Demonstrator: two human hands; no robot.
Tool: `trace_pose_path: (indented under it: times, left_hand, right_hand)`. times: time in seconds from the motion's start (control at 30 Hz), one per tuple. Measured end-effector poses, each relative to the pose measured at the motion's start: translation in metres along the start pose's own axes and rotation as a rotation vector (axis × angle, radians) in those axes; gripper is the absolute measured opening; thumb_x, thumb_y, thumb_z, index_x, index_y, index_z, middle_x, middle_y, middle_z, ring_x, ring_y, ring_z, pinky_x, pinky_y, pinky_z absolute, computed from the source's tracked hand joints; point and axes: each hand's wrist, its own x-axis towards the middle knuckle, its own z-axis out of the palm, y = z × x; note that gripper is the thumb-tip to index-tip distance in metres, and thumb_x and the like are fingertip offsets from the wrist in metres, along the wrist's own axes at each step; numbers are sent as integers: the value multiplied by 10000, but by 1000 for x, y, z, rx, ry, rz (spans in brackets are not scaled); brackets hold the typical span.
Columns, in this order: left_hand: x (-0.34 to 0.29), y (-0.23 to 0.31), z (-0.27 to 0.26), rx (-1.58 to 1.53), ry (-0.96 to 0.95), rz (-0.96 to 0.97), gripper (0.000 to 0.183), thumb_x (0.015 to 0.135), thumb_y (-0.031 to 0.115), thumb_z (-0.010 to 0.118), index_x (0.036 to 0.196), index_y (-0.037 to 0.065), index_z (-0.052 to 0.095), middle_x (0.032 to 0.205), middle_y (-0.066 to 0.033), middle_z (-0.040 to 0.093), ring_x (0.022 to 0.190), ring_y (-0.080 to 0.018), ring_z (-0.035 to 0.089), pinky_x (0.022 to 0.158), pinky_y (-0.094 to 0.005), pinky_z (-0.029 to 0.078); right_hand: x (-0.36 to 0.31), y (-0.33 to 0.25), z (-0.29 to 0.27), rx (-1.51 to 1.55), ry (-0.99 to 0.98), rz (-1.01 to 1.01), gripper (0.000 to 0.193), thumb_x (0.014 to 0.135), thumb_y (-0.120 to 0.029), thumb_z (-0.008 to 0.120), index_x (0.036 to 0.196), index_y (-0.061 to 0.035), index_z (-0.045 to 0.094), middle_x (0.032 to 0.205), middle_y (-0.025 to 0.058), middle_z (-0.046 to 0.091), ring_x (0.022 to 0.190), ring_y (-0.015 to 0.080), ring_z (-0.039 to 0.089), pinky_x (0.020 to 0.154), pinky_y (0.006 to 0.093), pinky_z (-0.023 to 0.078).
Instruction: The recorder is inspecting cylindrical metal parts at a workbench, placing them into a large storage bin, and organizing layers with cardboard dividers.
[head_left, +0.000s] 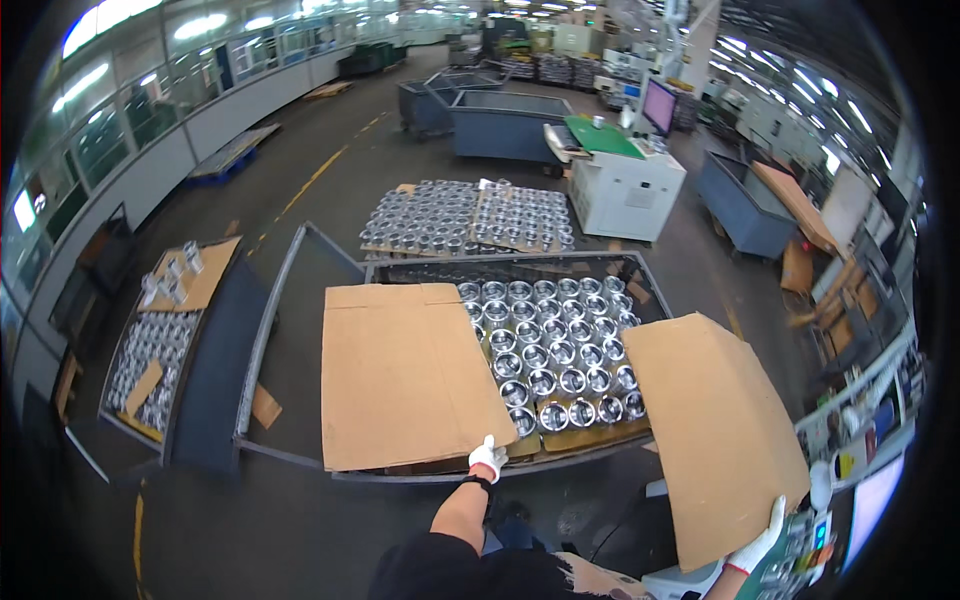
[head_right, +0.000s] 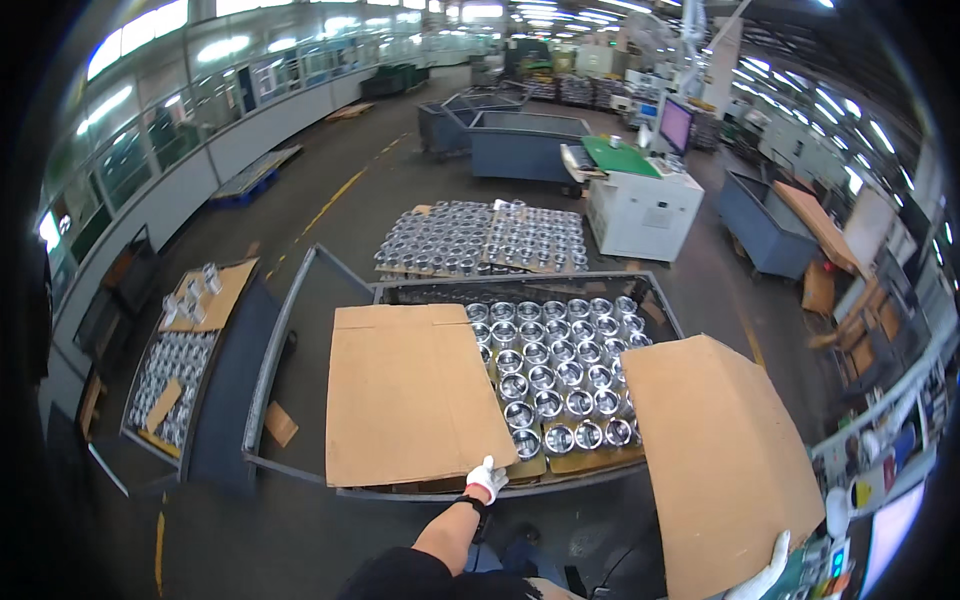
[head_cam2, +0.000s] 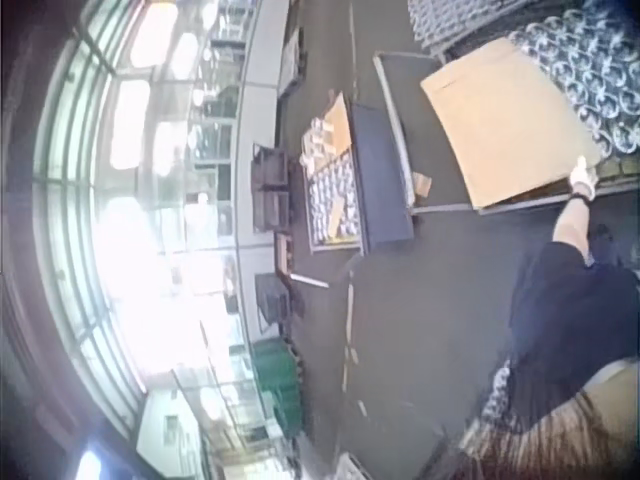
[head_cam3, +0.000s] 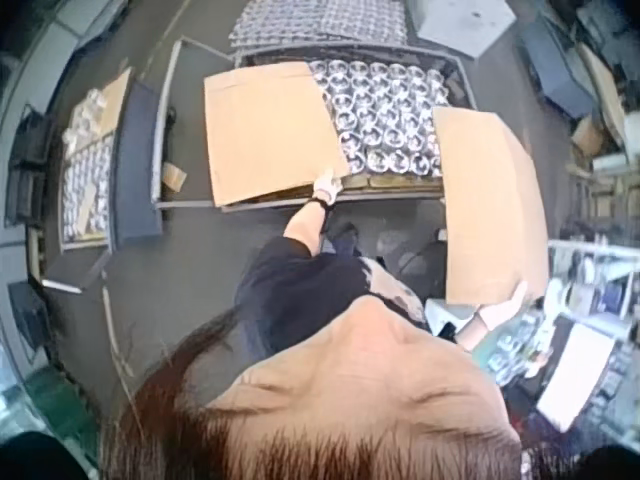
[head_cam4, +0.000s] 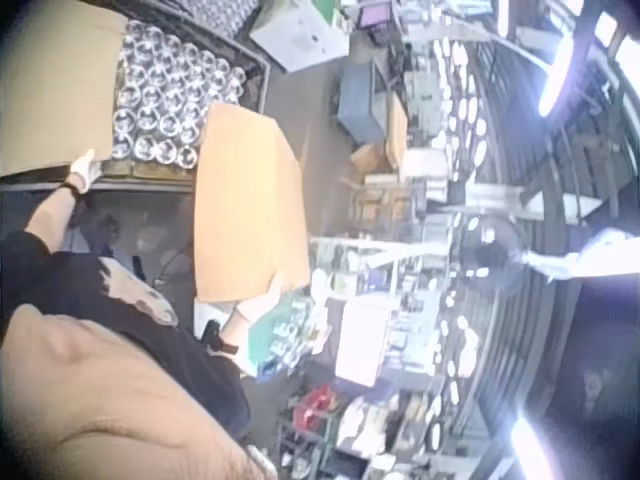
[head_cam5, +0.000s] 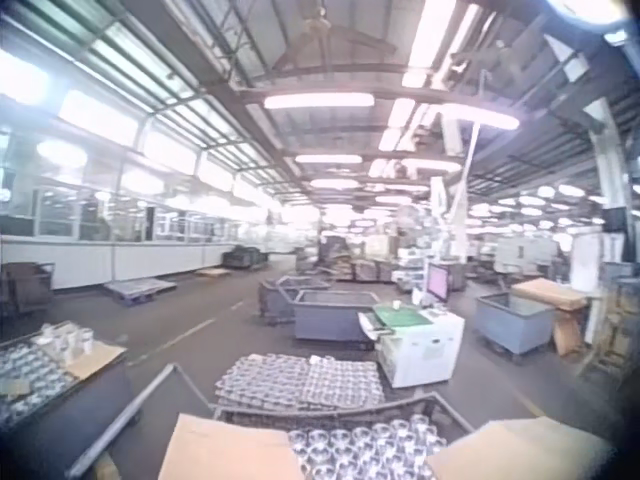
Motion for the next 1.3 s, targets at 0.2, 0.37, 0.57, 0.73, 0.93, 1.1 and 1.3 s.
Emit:
trace_pose_path:
  times: [0.2, 0.37, 0.57, 0.73, 0.93, 1.1, 1.3]
  left_hand:
    - [-23, 7, -12, -346, -307, 97, 691, 904, 376, 661, 1451, 66, 372, 1472, -161, 418, 1377, -391, 348, 1132, -554, 294]
    - [-62, 50, -46, -863, -295, 312, 577, 897, 417, 647, 1374, 129, 496, 1392, -72, 534, 1290, -302, 480, 1104, -510, 366]
    - [-83, 102, -85, -522, -195, 517, 472, 891, 186, 680, 1322, 73, 526, 1290, -102, 601, 1189, -306, 570, 1017, -488, 471]
    - [-94, 114, -44, -512, -181, 575, 387, 872, 47, 687, 1244, 50, 583, 1207, -80, 639, 1127, -269, 607, 964, -464, 500]
    - [-72, 99, 31, -485, -239, 587, 511, 831, 20, 734, 1303, 55, 539, 1231, -106, 620, 1137, -302, 595, 991, -497, 483]
    - [17, 46, 37, -659, -63, 476, 505, 831, -22, 708, 1300, 50, 534, 1248, -125, 613, 1130, -347, 590, 969, -520, 486]
    - [84, -4, 45, -807, 319, 273, 459, 854, 40, 708, 1287, 87, 563, 1265, -97, 613, 1090, -297, 592, 956, -473, 470]
  right_hand:
    - [65, 3, 59, -226, -96, -34, 476, 969, -327, 568, 1285, 27, 533, 1194, 139, 624, 1019, 231, 644, 885, 357, 533]
    - [94, 33, 130, -180, -166, -21, 427, 937, -268, 602, 1214, 53, 547, 1124, 144, 631, 958, 226, 648, 821, 349, 545]
    - [145, 80, 194, 4, -353, 192, 424, 936, -223, 579, 1261, 43, 521, 1161, 160, 629, 993, 258, 649, 859, 373, 546]
    - [157, 106, 262, 94, -476, 336, 481, 934, -251, 602, 1308, 34, 497, 1196, 162, 626, 1035, 275, 641, 905, 391, 537]
    - [177, 101, 299, 55, -541, 425, 503, 943, -309, 590, 1318, 16, 506, 1237, 158, 614, 1064, 280, 635, 908, 394, 533]
    - [218, 115, 307, -42, -573, 383, 536, 950, -365, 573, 1324, 15, 512, 1239, 164, 617, 1069, 292, 632, 909, 403, 529]
    - [243, 100, 301, -145, -589, 442, 615, 931, -380, 599, 1368, 27, 454, 1297, 169, 571, 1123, 296, 595, 941, 403, 511]
